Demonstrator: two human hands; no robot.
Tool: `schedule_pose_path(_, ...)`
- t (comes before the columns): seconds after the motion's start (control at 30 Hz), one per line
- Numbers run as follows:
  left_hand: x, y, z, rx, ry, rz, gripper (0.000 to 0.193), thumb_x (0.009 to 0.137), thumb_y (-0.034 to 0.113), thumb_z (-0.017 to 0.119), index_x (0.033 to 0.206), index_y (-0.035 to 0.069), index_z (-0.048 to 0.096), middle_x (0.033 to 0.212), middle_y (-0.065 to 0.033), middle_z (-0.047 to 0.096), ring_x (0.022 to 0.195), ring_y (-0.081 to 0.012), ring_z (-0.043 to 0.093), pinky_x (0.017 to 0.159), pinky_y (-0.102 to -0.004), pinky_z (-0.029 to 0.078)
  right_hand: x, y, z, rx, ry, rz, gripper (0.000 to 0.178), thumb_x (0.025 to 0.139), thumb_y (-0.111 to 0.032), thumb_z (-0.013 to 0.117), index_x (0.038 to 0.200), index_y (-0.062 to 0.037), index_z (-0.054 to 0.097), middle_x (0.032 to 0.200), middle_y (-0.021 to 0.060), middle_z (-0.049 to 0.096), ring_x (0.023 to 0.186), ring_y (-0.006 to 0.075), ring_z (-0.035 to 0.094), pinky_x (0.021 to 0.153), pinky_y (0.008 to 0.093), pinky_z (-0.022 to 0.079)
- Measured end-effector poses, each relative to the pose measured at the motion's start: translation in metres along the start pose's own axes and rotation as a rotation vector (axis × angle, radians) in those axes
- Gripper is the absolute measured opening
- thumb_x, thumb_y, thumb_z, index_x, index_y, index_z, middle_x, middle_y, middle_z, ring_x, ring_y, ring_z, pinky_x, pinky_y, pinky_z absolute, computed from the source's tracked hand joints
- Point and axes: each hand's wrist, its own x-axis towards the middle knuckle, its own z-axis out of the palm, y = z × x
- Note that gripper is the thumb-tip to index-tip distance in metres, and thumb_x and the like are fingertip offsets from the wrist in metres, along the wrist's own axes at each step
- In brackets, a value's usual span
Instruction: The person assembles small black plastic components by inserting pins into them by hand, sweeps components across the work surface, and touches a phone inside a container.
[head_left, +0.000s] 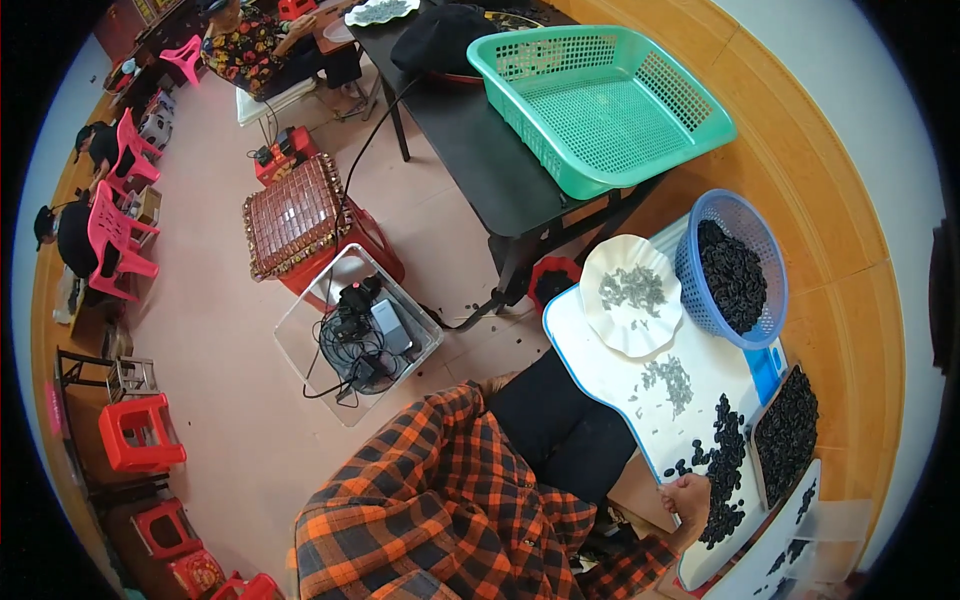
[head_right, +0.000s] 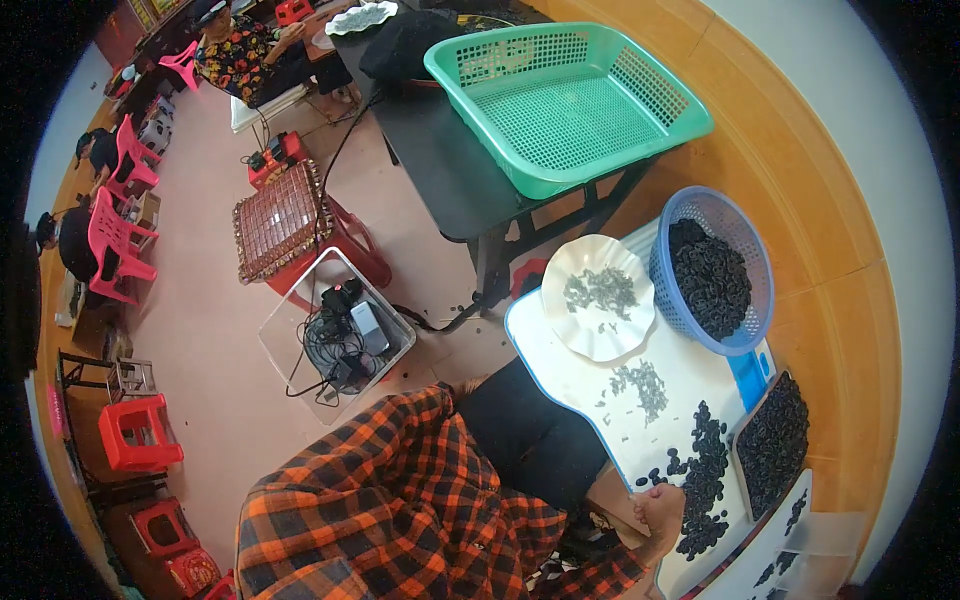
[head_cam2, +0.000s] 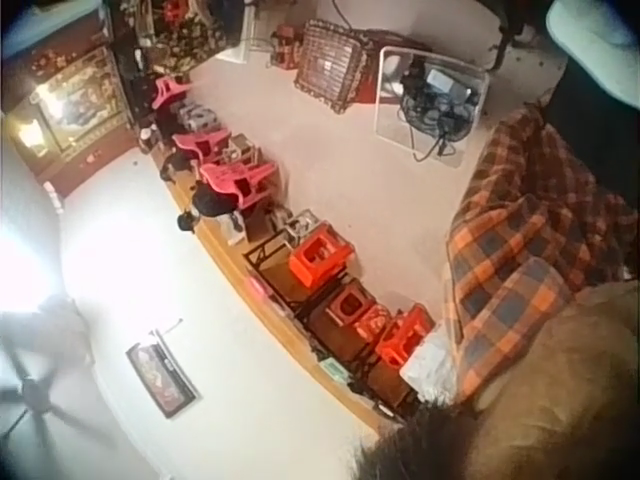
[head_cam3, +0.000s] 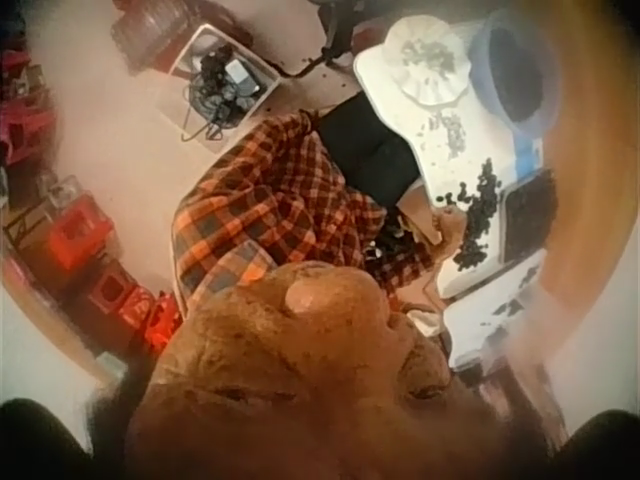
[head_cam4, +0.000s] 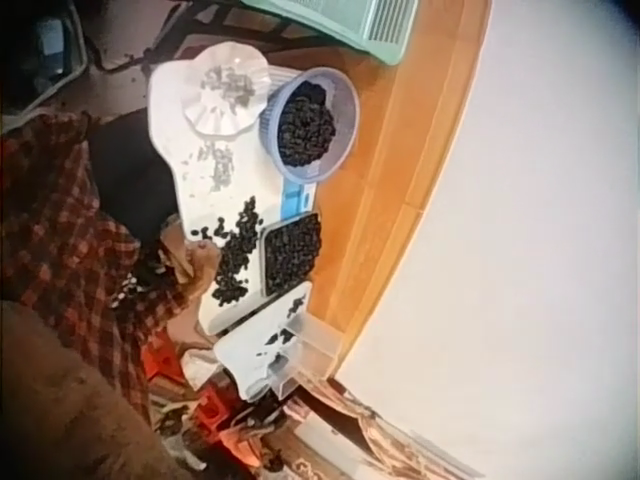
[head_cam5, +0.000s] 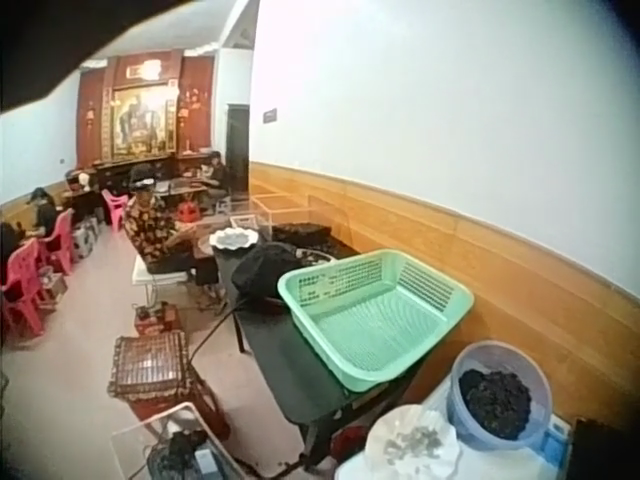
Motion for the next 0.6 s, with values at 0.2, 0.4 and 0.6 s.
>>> schedule_pose_path(0.2,-0.002,-0.012,-0.003,0.019,0.03,-0.01,0.101,0.082,0.068,0.044,0.142,-0.007,0.013,0.143,-0.0319,0.023,0.133,-0.0413,0.027,0.109,-0.0426,0.026,-0.006,-0.003,0.002,0.035,0.021,-0.025,0.017,0.068,-0.003,0.073,0.063,0.0018,0.057,0.053,0.0097,0.058,0.039,0.0131,0.054,0.036,0.0244,0.043)
schedule_pose_path(0.4,-0.013,-0.021,-0.005,0.038,0.07,-0.017,0.099,0.083,0.066,0.044,0.142,-0.007,0.013,0.142,-0.032,0.023,0.133,-0.0415,0.027,0.109,-0.0427,0.026,-0.011,-0.011,0.002,0.014,0.023,-0.035,0.017,0.069,-0.003,0.072,0.063,0.0015,0.057,0.052,0.009,0.058,0.039,0.0125,0.053,0.036,0.0239,0.042)
schedule_pose_path(0.6,-0.018,-0.018,-0.004,0.06,0.105,-0.004,0.098,0.084,0.065,0.045,0.142,-0.007,0.014,0.142,-0.0321,0.023,0.133,-0.0417,0.027,0.109,-0.0429,0.026,-0.008,-0.011,0.004,-0.064,0.043,-0.055,0.016,0.069,-0.002,0.07,0.062,0.0012,0.056,0.052,0.0083,0.057,0.039,0.0118,0.052,0.036,0.0234,0.04)
